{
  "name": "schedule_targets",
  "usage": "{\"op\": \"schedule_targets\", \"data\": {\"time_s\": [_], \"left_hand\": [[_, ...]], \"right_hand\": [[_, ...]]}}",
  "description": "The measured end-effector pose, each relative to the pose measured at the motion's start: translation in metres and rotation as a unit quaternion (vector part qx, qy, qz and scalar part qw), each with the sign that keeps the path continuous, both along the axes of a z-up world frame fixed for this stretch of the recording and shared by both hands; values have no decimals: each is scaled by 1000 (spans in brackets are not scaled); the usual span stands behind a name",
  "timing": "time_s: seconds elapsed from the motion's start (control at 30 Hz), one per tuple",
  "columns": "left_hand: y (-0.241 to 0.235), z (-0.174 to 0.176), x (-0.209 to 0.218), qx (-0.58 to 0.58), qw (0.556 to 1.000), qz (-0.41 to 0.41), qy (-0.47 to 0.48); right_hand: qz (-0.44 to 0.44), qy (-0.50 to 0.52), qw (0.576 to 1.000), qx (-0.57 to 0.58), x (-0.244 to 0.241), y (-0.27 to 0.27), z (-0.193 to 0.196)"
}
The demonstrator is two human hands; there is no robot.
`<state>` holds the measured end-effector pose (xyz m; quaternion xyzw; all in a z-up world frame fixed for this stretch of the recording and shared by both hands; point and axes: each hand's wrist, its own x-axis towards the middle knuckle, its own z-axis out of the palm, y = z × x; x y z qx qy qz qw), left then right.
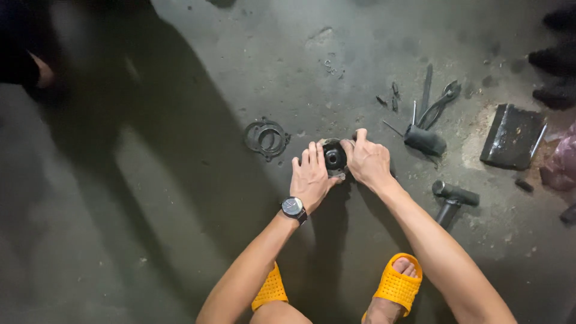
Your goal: The person sits on the workshop floor assembling a motorcycle clutch hub. They fit clutch shoes into the hub, use pliers to seat springs and small parts, briefly pick up a cloth from a nearby workbench, and continue pressing components into place by hand.
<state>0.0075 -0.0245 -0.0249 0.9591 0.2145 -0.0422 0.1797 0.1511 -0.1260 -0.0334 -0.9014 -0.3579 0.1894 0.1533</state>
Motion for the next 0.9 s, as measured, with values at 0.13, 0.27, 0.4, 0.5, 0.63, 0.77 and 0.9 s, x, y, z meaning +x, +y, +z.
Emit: {"op": "schedule_targets", "data": {"time_s": [0.13, 0.27, 0.4, 0.5, 0.63, 0.77, 0.9], "left_hand": [[-2, -2, -1, 16, 1000, 0, 13], [0, 0, 1, 36, 999, -4, 5], [-3, 3, 0, 29, 1000, 6, 9], [-4, -2, 2, 34, 999, 13, -3], [-6, -6, -1, 47, 999, 17, -11], [-5, -6, -1, 48, 998, 17, -29], [-5, -4, -2, 47, 996, 36, -64]], "right_hand": [[-71, -18, 997, -14, 0, -18, -15], [-49, -111, 992, 28, 4, -16, 18], [116, -91, 976, 158, 7, -10, 27], [170, -56, 980, 92, 9, -5, 7], [182, -27, 981, 60, 24, 2, -6], [205, 0, 978, -22, 32, 13, -5], [102, 37, 986, 127, 28, 6, 6]]}}
